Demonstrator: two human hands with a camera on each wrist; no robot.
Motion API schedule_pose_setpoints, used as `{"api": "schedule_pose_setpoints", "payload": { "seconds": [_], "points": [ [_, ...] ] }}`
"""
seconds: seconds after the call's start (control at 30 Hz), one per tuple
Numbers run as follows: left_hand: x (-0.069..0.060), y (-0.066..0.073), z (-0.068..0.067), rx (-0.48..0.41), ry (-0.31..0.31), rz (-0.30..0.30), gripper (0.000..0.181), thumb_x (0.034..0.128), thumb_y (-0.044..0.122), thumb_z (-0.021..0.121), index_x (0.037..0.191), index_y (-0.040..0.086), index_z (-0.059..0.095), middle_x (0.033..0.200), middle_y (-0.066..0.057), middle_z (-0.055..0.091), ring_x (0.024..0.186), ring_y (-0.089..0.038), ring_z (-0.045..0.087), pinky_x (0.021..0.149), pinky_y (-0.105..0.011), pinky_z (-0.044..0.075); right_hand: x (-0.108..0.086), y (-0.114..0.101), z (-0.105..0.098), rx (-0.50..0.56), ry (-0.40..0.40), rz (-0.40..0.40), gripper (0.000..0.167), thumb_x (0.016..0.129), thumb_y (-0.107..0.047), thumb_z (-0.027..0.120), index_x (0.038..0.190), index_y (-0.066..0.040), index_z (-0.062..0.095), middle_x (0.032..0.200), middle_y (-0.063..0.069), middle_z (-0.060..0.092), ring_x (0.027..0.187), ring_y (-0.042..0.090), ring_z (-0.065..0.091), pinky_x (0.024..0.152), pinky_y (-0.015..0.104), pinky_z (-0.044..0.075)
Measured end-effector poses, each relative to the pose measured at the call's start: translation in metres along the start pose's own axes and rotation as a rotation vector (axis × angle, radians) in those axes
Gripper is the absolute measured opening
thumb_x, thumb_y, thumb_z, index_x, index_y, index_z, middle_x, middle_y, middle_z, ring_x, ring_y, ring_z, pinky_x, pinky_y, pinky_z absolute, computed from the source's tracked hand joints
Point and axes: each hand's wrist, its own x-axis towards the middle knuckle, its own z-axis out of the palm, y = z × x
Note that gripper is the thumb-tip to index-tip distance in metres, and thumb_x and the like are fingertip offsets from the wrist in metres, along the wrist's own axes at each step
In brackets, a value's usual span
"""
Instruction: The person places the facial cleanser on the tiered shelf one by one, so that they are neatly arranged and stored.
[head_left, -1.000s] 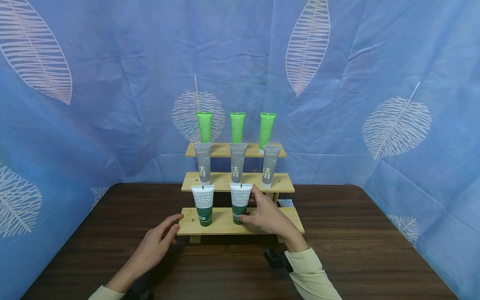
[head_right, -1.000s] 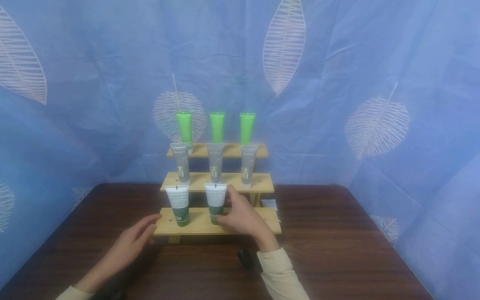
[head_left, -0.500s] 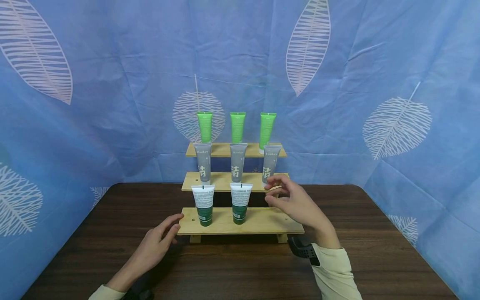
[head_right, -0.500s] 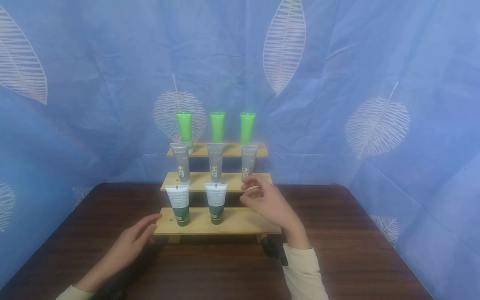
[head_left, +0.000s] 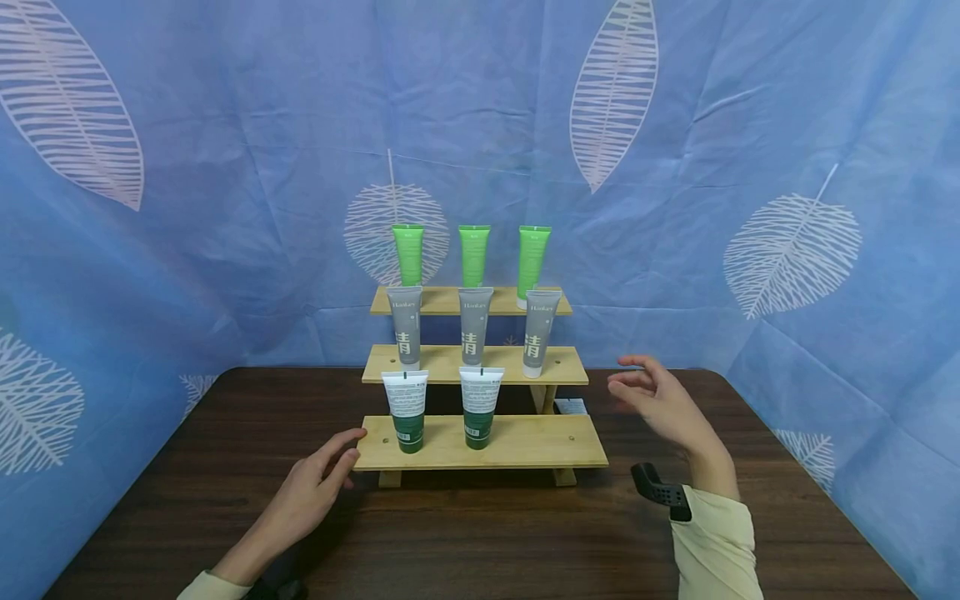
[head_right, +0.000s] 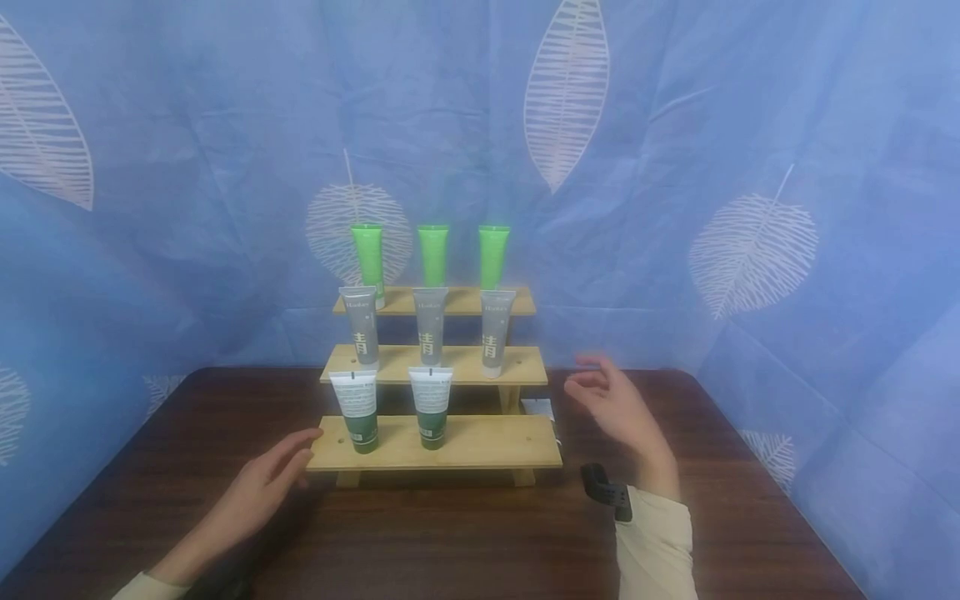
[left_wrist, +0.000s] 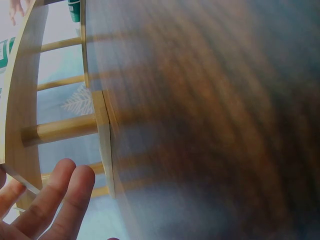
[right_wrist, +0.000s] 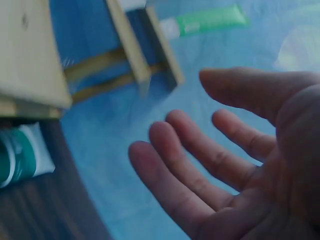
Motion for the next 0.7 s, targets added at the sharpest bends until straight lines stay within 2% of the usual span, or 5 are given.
{"api": "schedule_pose_setpoints", "payload": {
  "seconds": [0.13,0.23,0.43,0.53,0.7],
  "points": [
    [0.000,0.000,0.000,0.004,0.000,0.001,0.050,0.1075,0.048,0.048,0.149,0.021,0.051,0.103,-0.005,0.069,0.080,-0.012,0.064,0.067,-0.035,0.046,0.004,0.025,0.002,-0.016,-0.026,0.099,0.061,0.105,-0.029,0.062,0.151,0.001,0.035,0.137,0.030,0.058,0.110,0.039,0.069,0.093,0.050,0.055],
    [0.000,0.000,0.000,0.007,0.000,-0.001,0.051,0.1072,0.049,0.048,0.149,0.021,0.051,0.105,-0.005,0.069,0.080,-0.012,0.064,0.067,-0.035,0.046,0.008,0.042,0.009,-0.010,-0.045,0.154,0.061,0.103,-0.023,0.065,0.149,0.004,0.036,0.130,0.031,0.063,0.107,0.041,0.070,0.090,0.051,0.056],
    [0.000,0.001,0.000,0.006,-0.005,-0.015,0.051,0.1070,0.050,0.047,0.150,0.021,0.051,0.103,-0.005,0.069,0.081,-0.012,0.063,0.067,-0.035,0.045,0.012,0.067,0.023,0.022,-0.119,0.236,0.062,0.101,-0.022,0.068,0.146,0.009,0.038,0.116,0.025,0.070,0.099,0.033,0.071,0.082,0.045,0.059],
    [0.000,0.001,0.000,0.003,-0.003,-0.013,0.051,0.1070,0.050,0.048,0.150,0.021,0.051,0.103,-0.005,0.069,0.081,-0.013,0.063,0.066,-0.035,0.045,0.015,0.070,0.031,-0.024,-0.141,0.260,0.059,0.101,-0.022,0.067,0.142,0.012,0.042,0.108,0.021,0.072,0.094,0.028,0.072,0.078,0.043,0.060],
    [0.000,0.000,0.000,0.007,0.000,-0.009,0.051,0.1074,0.049,0.047,0.150,0.021,0.051,0.103,-0.005,0.070,0.080,-0.013,0.064,0.065,-0.035,0.045,0.018,0.058,0.043,-0.132,-0.118,0.291,0.051,0.099,-0.019,0.067,0.134,0.014,0.050,0.098,0.019,0.070,0.077,0.022,0.070,0.070,0.040,0.059]
  ]
}}
